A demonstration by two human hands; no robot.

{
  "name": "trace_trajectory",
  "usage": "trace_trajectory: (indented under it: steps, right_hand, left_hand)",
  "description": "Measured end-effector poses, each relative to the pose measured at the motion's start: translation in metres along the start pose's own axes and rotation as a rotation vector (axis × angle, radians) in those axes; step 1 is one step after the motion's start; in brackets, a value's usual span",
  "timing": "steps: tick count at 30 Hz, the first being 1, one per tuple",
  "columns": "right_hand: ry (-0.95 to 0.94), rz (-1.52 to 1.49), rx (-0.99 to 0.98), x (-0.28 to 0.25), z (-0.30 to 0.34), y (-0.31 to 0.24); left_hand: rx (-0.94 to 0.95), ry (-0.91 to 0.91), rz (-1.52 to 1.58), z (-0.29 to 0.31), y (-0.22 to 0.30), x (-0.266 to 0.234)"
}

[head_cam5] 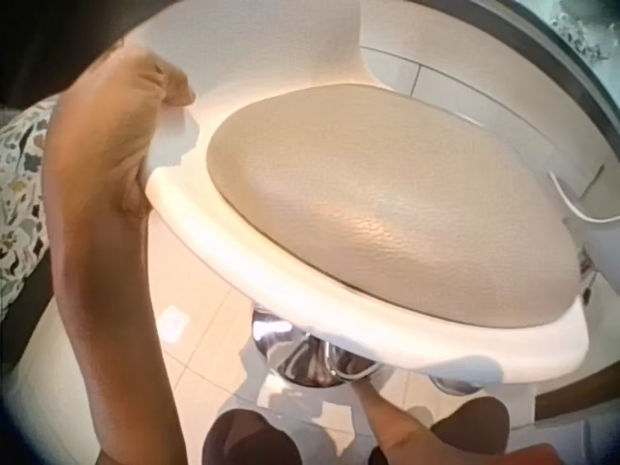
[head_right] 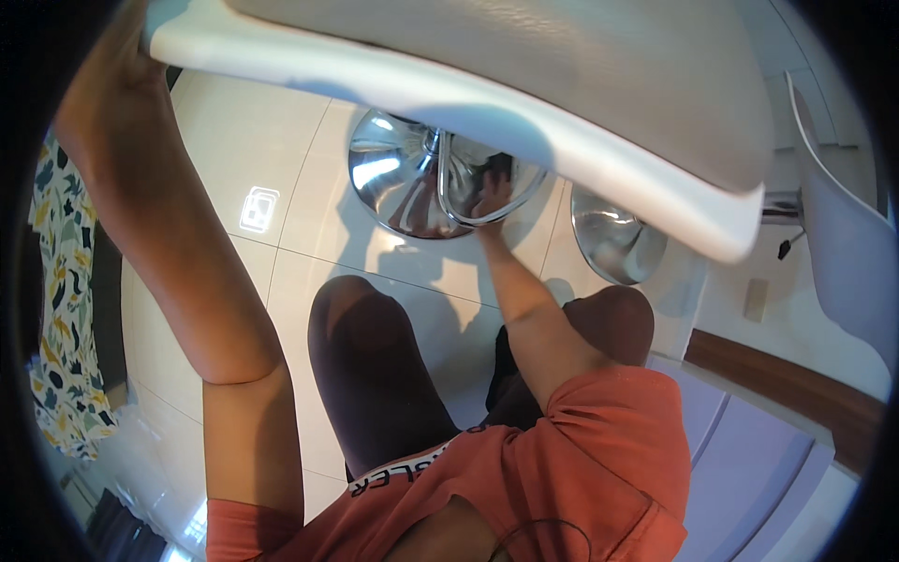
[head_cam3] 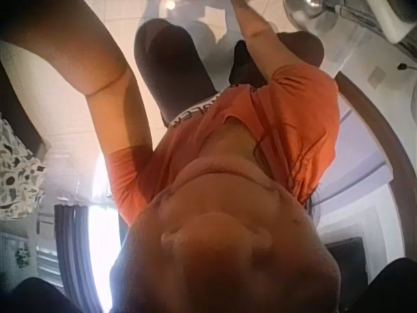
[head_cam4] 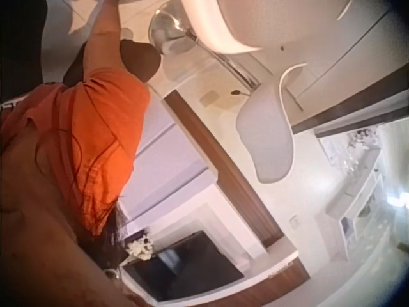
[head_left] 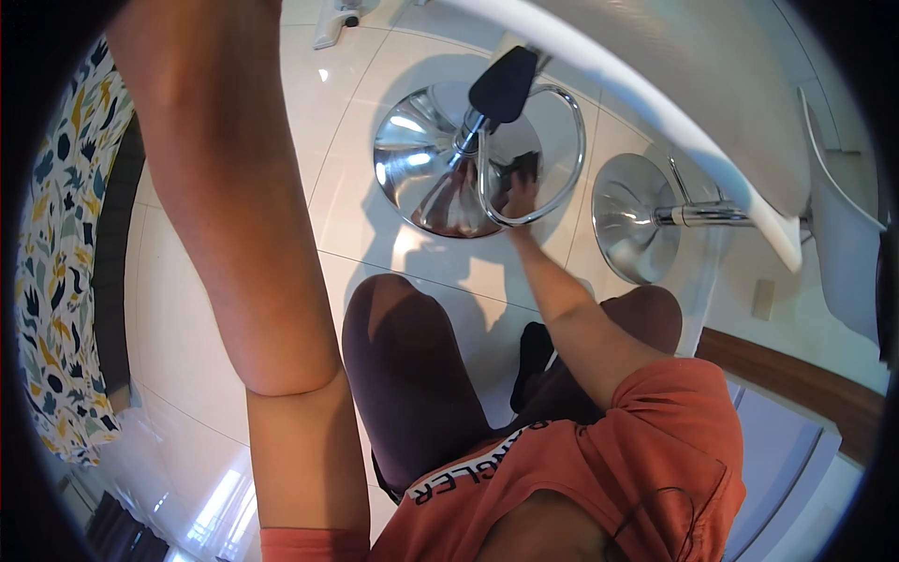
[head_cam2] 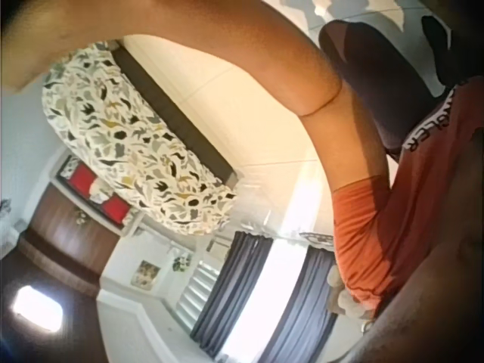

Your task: The person cleans a set of drawers and stools using a cloth. The person wipes the inside and outside of drawers after removing baskets and boxes, then wipes the surfaces and bases of several stools and a cabinet door.

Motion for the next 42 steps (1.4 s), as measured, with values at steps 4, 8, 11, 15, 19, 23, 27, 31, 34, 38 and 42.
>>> trace_trajectory:
  steps: [4,8,11,15,19,23,27,31,34,38,42]
  right_hand:
    - [-0.479,-0.614,0.244,-0.027,0.058,-0.077]
    - [-0.522,-0.602,-0.172,-0.04,0.078,-0.071]
    - [-0.909,-0.547,-0.634,-0.079,0.015,-0.049]
    - [-0.815,-0.181,-0.614,-0.132,-0.047,0.052]
    - [-0.69,0.059,-0.233,-0.124,-0.054,0.198]
    - [-0.596,0.099,0.087,-0.087,-0.043,0.265]
    - [-0.315,0.177,0.058,-0.066,0.015,0.256]
    - [-0.175,-0.085,-0.05,-0.102,0.066,0.253]
    - [0.032,0.033,0.389,-0.116,0.108,0.32]
    - [0.114,0.254,0.773,-0.094,0.086,0.421]
    - [-0.14,0.039,0.723,-0.042,0.008,0.477]
  left_hand:
    - [0.111,-0.053,-0.017,-0.01,-0.011,-0.014]
    - [0.234,-0.079,0.024,-0.022,-0.036,-0.014]
    - [0.217,0.098,-0.121,0.002,-0.042,-0.022]
    - [0.282,0.38,-0.298,0.057,-0.041,-0.006]
    - [-0.045,0.644,-0.125,0.155,-0.072,0.076]
    - [-0.181,0.023,-0.206,0.254,-0.128,0.126]
    - [0.118,-1.074,-0.354,0.263,-0.168,0.224]
    - [0.222,-1.201,-0.96,0.259,-0.258,0.259]
    - [0.171,-1.262,-1.253,0.249,-0.306,0.283]
    - [-0.04,-1.038,-0.967,0.248,-0.335,0.288]
    - [-0.134,-0.95,-0.92,0.237,-0.344,0.283]
Point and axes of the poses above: each hand's wrist, its own z-axis away from the middle knuckle, its own x-axis out of the palm, y = z × x, the point moved 2 cm from there along -z, towards the middle knuckle, and after that the axes turned 12 degrees about z, right-handed, at the moved point
